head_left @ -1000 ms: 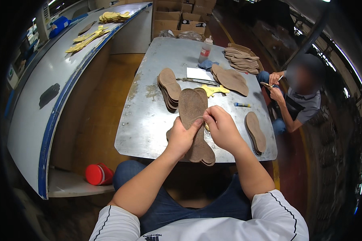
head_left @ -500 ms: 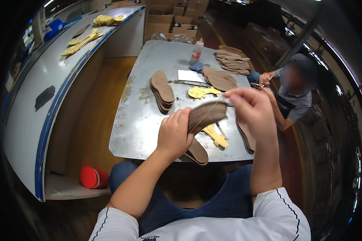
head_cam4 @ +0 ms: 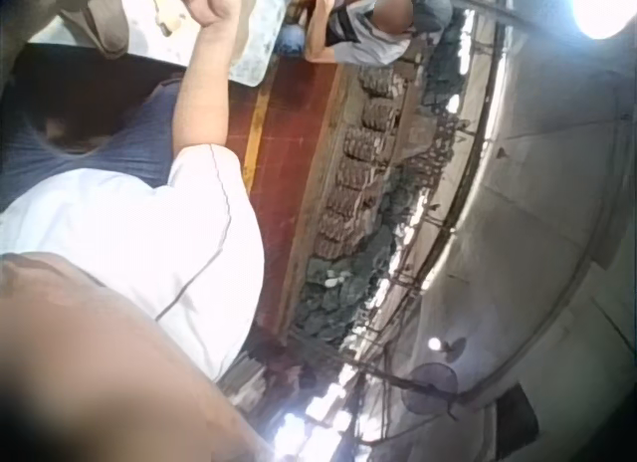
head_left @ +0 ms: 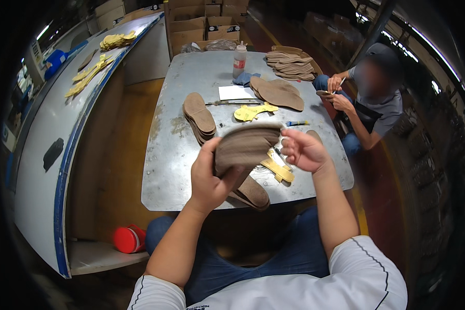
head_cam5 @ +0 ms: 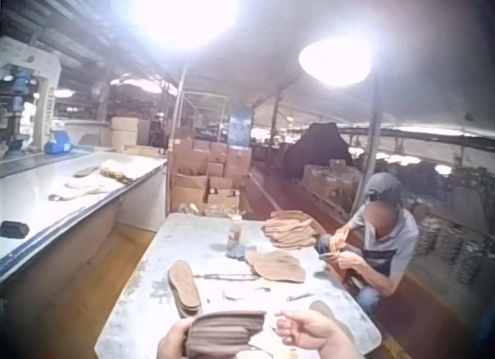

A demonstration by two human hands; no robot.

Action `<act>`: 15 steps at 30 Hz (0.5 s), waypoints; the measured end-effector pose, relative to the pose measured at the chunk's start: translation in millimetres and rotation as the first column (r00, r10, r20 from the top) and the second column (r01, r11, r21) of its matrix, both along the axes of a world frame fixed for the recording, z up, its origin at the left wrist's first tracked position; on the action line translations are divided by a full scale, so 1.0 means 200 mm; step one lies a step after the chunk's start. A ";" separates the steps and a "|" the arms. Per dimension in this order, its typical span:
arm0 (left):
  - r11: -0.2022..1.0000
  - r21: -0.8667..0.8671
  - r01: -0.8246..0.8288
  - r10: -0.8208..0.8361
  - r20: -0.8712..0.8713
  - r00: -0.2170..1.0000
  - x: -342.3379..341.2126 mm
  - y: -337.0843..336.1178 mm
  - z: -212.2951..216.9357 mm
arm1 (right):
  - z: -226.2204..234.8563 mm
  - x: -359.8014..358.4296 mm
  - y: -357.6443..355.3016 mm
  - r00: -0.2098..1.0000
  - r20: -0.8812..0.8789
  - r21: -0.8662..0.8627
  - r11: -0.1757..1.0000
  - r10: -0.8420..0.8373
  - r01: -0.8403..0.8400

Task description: The person marks a yellow insole template with a pen, then repeatedly picks up brown insoles, aligns them, and stacks them into neat piles on the table. The person also places a small white card into one stack.

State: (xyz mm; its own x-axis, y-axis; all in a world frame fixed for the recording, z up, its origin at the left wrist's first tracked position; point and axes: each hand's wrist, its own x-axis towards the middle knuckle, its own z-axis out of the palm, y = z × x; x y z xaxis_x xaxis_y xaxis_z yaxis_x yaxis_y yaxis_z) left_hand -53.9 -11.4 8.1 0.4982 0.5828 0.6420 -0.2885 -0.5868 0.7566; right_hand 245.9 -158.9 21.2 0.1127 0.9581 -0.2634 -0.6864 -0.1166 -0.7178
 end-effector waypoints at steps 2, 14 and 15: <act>0.883 -0.433 0.180 -0.116 0.170 0.979 0.03 -0.02 -0.02 | 0.06 0.06 -0.03 0.988 -0.152 0.111 0.994 0.037 -0.020; 0.136 -0.615 0.777 -0.297 0.723 0.624 0.06 0.12 -0.13 | 0.03 -0.31 -0.16 0.944 -0.284 0.301 0.950 0.167 -0.078; 0.128 -0.590 0.797 -0.281 0.749 0.600 0.07 0.13 -0.14 | 0.05 -0.29 -0.19 0.981 -0.176 0.230 0.972 0.081 -0.039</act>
